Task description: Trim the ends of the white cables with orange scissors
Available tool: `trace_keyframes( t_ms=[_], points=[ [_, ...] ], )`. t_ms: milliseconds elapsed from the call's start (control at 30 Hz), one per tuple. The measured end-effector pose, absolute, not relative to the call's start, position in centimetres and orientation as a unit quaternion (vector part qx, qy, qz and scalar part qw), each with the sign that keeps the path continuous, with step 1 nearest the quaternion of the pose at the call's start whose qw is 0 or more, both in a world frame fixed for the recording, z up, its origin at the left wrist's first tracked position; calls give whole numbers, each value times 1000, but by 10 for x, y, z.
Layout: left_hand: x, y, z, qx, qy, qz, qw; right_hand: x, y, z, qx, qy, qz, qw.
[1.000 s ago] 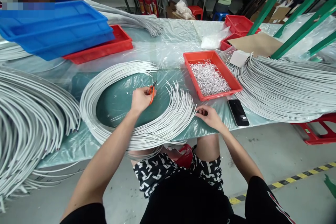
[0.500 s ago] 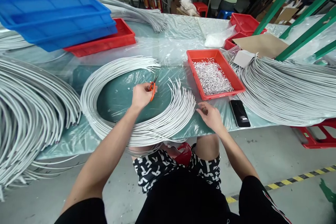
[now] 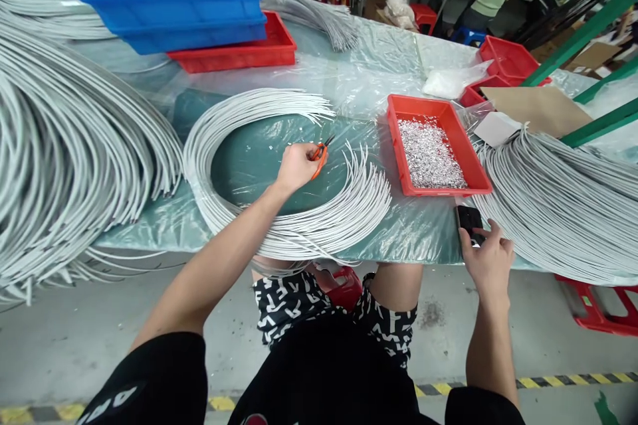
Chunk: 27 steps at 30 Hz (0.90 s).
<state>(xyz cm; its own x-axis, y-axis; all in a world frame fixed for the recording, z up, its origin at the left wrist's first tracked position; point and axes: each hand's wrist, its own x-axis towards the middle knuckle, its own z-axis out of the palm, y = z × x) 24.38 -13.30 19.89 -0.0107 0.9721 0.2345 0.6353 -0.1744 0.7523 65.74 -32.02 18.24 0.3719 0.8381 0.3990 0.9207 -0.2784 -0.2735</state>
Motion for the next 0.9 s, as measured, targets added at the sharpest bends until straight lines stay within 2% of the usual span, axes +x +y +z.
trace_keyframes(
  t_ms=[233,367,433,567,667,767,900],
  points=[
    [243,-134,198,659,597,393,235,612,-307,198,-710,-594,-86,367],
    [241,-132,195,655,595,401,238,560,-286,195,-625,-719,48,301],
    [240,-132,194,652,596,403,240,540,-274,189,-629,-728,91,258],
    [237,-131,193,655,601,392,235,519,-249,180,-689,-683,117,211],
    [236,-130,192,653,599,396,242,518,-240,176,-705,-661,132,218],
    [235,-129,191,648,599,400,247,521,-239,173,-698,-643,169,268],
    [237,-128,190,647,603,396,246,523,-243,166,-630,-604,268,408]
  ],
)
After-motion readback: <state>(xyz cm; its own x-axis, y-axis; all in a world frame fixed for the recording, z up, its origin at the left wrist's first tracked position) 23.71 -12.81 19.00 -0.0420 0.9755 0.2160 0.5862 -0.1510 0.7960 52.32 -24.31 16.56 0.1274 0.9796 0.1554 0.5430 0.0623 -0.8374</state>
